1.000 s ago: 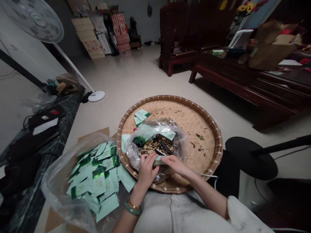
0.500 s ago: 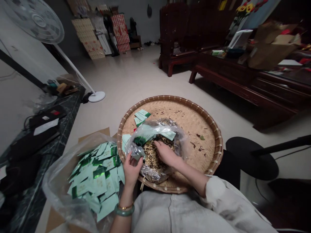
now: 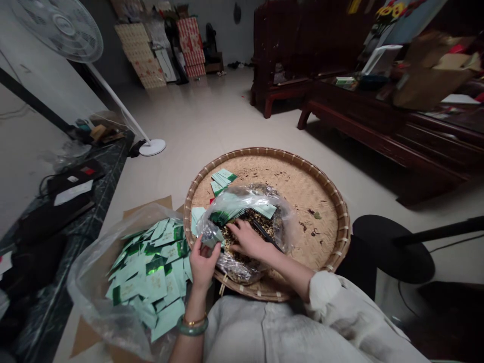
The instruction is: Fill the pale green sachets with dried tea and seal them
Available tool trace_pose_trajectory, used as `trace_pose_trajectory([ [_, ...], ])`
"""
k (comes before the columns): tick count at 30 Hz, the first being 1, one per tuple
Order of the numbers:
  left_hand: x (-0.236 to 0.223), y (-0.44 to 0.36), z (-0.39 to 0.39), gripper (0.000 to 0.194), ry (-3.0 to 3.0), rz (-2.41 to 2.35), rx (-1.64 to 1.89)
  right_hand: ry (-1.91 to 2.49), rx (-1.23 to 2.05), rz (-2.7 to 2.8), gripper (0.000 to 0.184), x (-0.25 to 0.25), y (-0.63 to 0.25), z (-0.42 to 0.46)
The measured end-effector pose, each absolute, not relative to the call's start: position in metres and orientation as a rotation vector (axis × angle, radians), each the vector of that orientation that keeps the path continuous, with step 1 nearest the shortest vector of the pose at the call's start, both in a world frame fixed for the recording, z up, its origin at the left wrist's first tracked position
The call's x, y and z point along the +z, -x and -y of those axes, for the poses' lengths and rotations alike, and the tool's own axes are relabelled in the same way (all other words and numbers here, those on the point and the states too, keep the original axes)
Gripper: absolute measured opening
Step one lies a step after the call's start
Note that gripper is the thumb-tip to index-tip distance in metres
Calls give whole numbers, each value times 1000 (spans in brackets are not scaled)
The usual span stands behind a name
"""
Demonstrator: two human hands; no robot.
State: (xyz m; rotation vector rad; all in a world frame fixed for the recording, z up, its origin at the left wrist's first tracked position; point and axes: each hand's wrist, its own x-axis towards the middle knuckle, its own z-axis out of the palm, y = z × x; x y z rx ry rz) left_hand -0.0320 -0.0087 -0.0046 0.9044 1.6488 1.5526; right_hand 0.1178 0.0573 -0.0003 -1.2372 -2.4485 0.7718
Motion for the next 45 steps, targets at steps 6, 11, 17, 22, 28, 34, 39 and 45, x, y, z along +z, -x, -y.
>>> trace_pose_trajectory([
  [6, 0, 32, 8, 47, -914, -1651, 1550, 1115, 844, 2492, 58, -2, -104, -54],
  [11, 0, 31, 7, 47, -909, -1635, 1550, 1136, 888, 2516, 40, -4, -103, -59],
  [17, -1, 30, 5, 49, -877, -1611, 1553, 1141, 871, 2463, 40, -11, -101, -59],
  [22, 1, 31, 6, 48, -880, -1599, 1542, 1126, 914, 2381, 26, -15, -104, -61],
  [28, -9, 31, 5, 51, -1006, -1650, 1506, 1170, 1093, 2020, 19, -7, -125, -67],
  [34, -13, 27, 0, 41, -1470, -1706, 1367, 1144, 1157, 1817, 18, 21, -159, -70],
  [39, -6, 16, -2, 39, -1753, -1708, 1240, 1106, 1096, 1854, 20, 56, -180, -62],
  [45, -3, 6, -3, 41, -1817, -1676, 1209, 1010, 982, 2092, 20, 87, -181, -50],
])
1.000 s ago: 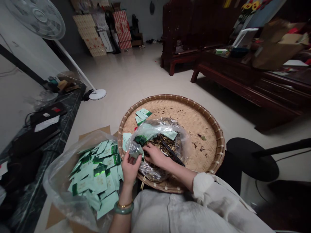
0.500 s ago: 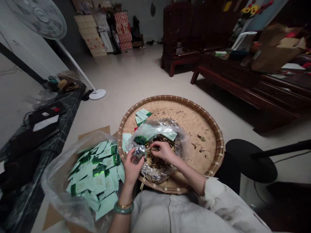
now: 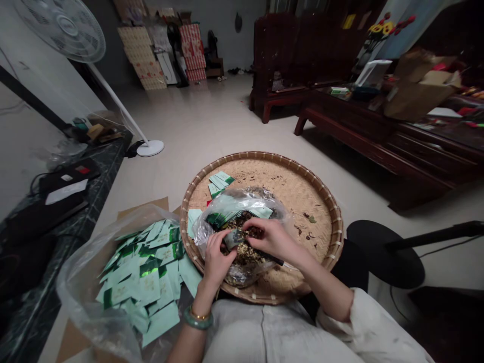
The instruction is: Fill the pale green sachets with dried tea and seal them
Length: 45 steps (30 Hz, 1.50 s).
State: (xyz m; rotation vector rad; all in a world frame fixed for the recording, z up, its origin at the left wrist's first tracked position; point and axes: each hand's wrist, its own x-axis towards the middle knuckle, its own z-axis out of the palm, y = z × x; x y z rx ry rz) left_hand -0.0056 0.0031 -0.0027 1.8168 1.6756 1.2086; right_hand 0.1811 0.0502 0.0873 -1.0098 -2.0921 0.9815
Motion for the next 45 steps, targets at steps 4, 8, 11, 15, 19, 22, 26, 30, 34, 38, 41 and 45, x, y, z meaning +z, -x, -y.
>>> trace_pose_trajectory([
  [4, -2, 5, -2, 40, -1828, -1665, 1209, 1007, 918, 2282, 30, 88, -176, -49],
  [8, -3, 6, -1, 43, -1826, -1661, 1196, 1156, 883, 2415, 39, 88, -171, -48],
  [11, -4, 6, -1, 45, -1849, -1652, 1181, 1154, 832, 2513, 27, 90, -167, -49],
  [15, -6, 6, -1, 45, -1886, -1643, 1177, 1126, 744, 2624, 16, 94, -161, -49],
  [19, -9, 5, -1, 45, -1891, -1640, 1187, 1126, 737, 2586, 21, 93, -157, -48],
  [22, -10, 5, 0, 44, -1887, -1653, 1202, 1061, 789, 2496, 32, 90, -157, -47],
  [26, -9, 5, 0, 39, -1869, -1668, 1205, 988, 847, 2357, 27, 83, -160, -49],
  [30, -10, 7, 0, 36, -1812, -1673, 1232, 1005, 853, 2204, 22, 75, -169, -49],
  [34, -11, 11, 1, 34, -1770, -1725, 1302, 1041, 942, 2251, 23, 70, -176, -41],
  [38, -10, 11, 2, 37, -1856, -1721, 1322, 1087, 844, 2280, 35, 70, -173, -31],
  [41, -9, 6, 3, 39, -1907, -1661, 1308, 1108, 713, 2372, 28, 66, -167, -29],
  [45, -9, 6, 4, 48, -1768, -1635, 1203, 1086, 776, 2391, 11, 55, -166, -35],
])
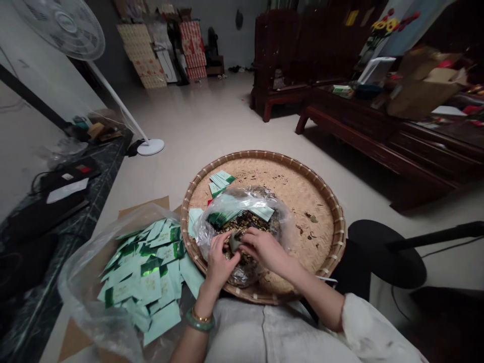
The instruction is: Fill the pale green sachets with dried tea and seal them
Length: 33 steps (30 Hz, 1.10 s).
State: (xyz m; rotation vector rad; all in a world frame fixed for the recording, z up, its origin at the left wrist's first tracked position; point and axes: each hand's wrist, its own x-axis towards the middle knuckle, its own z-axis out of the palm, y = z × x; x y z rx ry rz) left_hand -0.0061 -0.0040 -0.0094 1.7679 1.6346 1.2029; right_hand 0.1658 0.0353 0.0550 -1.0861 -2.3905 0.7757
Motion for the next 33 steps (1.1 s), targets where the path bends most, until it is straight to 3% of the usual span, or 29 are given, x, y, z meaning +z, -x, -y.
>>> trace_pose_trajectory([
  [4, -9, 18, 2, 63, -1411, -1440, 1075, 1014, 914, 2199, 14, 51, -176, -45],
  [11, 1, 27, -2, 53, -884, -1187, 920, 963, 1140, 2086, 20, 59, -199, -56],
  [17, 1, 25, -3, 48, -868, -1315, 957, 984, 1213, 2076, 24, 67, -208, -62],
  [22, 2, 17, -2, 40, -960, -1323, 992, 1051, 1072, 2075, 23, 63, -198, -59],
  [27, 8, 7, 2, 33, -1044, -1234, 899, 1085, 1078, 1886, 40, 45, -182, -57],
  [33, 5, 10, 3, 35, -1015, -1229, 892, 1103, 1170, 1605, 35, 34, -181, -59],
])
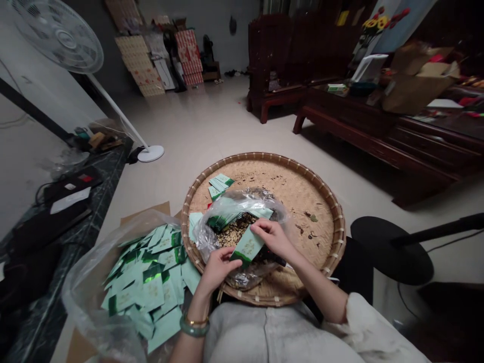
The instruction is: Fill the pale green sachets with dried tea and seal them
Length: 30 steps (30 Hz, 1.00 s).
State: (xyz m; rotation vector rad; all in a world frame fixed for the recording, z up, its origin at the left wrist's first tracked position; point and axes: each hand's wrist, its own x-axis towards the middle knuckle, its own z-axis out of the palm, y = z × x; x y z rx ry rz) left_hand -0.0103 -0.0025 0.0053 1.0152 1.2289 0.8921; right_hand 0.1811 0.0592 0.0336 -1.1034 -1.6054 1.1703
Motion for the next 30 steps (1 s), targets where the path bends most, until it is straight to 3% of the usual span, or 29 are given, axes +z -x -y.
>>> trace_pose_trajectory([
  [5, -5, 13, 3, 34, -951, -1323, 988, 1198, 1148, 1375, 34, 38, -195, -55],
  [8, -6, 11, 3, 29, -1002, -1363, 1059, 1078, 1072, 1617, 36, 46, -195, -42],
  [12, 0, 7, 4, 22, -1191, -1343, 1107, 826, 806, 1892, 8, 56, -190, -24],
  [15, 9, 5, 6, 32, -1398, -1264, 1177, 652, 654, 2073, 10, 62, -188, -18],
  [18, 19, 6, 7, 26, -1521, -1144, 1249, 547, 573, 2201, 13, 66, -188, -14],
  [23, 25, 3, 8, 12, -1369, -1173, 1188, 700, 825, 2001, 25, 58, -183, -9],
  [30, 16, -5, 14, 37, -1049, -1252, 1091, 996, 1159, 1546, 20, 40, -169, -11],
])
